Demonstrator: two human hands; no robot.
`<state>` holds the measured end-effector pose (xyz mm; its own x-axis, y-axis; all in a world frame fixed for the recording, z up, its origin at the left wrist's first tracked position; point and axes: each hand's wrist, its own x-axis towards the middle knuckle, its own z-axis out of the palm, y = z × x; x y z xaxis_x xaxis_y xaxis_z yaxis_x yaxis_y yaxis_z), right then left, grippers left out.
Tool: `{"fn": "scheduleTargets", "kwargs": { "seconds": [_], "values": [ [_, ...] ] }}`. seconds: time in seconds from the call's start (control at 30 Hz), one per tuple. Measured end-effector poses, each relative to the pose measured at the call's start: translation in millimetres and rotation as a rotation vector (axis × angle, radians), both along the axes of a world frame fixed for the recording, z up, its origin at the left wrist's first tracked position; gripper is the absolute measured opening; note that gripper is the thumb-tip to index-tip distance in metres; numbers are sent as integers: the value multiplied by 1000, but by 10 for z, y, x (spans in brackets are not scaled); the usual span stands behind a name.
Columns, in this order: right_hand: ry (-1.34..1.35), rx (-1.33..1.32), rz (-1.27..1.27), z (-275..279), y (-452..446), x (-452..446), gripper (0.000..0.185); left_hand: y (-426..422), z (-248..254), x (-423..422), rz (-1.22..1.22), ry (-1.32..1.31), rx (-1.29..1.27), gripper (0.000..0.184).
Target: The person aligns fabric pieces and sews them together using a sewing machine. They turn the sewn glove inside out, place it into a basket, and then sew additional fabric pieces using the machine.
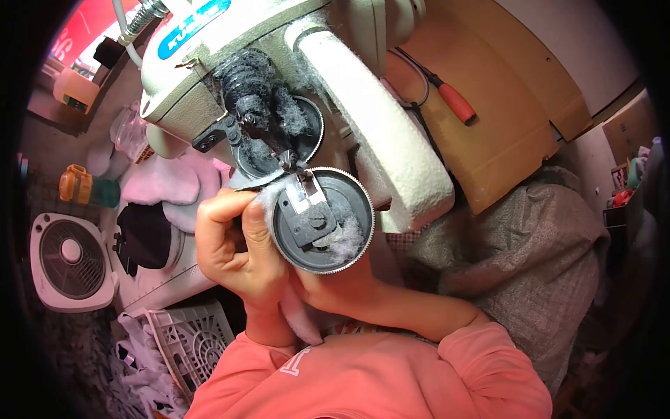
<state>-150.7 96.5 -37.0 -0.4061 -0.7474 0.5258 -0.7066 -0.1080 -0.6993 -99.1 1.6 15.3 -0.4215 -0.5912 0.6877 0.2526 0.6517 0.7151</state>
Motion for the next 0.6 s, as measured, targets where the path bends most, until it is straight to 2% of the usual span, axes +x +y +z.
{"fn": "scheduleTargets", "kwargs": {
  "seconds": [0.07,0.2,0.3,0.37,0.6],
  "values": [
    [109,-2,-12,28,21,-6,34,-11,7,-11,22,23,-39,10],
    [96,27,31,16,15,-7,29,-35,47,-15,21,29,-8,9],
    [134,-86,-6,117,-27,-3,24,-138,94,-26,-53,26,-2,10],
    [114,-93,-25,155,-48,27,20,-170,175,-13,-4,-66,-146,12],
    [85,-140,-32,40,-125,71,23,-163,246,33,-8,-138,-264,9]
  ]
}}
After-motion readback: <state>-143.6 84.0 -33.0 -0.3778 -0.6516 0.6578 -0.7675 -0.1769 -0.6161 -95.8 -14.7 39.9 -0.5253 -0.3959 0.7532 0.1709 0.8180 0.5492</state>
